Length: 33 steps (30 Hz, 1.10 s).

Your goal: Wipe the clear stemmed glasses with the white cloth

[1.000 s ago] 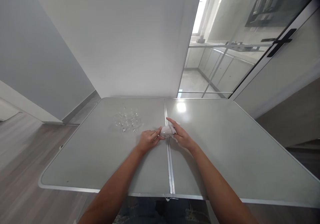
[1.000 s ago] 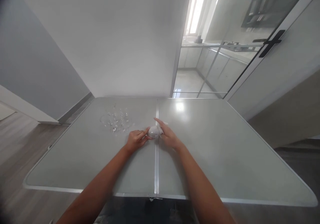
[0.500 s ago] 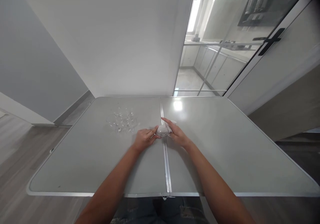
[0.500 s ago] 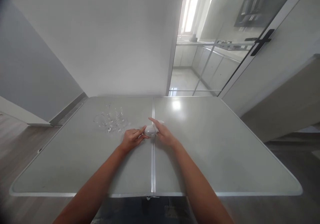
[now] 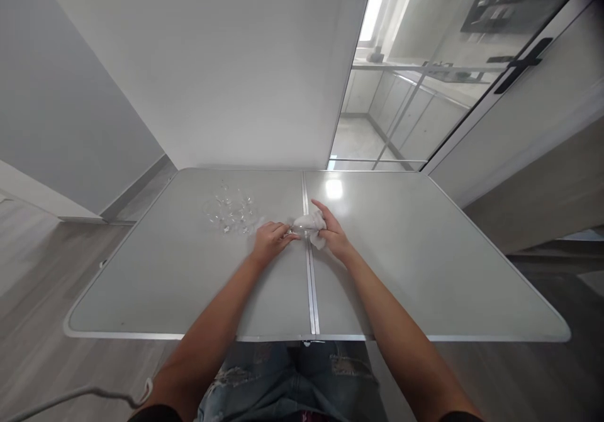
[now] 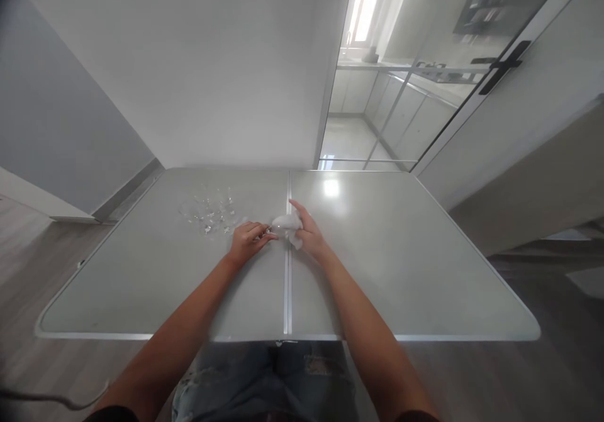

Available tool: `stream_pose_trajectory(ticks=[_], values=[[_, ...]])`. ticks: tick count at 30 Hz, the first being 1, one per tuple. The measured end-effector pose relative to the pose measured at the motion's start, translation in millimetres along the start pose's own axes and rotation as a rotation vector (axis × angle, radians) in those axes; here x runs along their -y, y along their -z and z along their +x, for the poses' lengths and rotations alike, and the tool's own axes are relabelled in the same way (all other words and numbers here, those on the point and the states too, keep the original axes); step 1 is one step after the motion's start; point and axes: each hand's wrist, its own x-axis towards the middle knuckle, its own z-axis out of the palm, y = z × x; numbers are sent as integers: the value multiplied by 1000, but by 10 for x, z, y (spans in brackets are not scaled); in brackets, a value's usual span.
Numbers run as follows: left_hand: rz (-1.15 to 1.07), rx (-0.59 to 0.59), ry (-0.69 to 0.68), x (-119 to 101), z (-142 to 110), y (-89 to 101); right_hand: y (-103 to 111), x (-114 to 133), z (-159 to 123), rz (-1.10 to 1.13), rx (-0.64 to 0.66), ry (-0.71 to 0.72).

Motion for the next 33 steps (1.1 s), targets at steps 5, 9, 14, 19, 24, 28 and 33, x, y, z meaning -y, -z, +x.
stream_pose_trajectory(ticks=[5, 9, 14, 19, 24, 28, 33], values=[[79, -31, 14, -48, 2, -50, 9, -51, 42, -124, -40, 59], [82, 0, -6, -24, -19, -41, 71, -78, 56, -326, 83, 133], [-180, 122, 44, -9, -24, -20, 122, -43, 19, -212, 148, 41], [-99, 24, 70, -57, -3, -31, 119, -18, 13, -405, 138, 161], [-54, -5, 48, -59, -7, -17, 108, -31, 40, -377, 163, 121], [-243, 58, 76, -56, -2, -26, 136, 15, 20, -198, 112, 49], [-119, -20, 101, -81, 20, -46, 135, 35, 19, -456, 112, 141]])
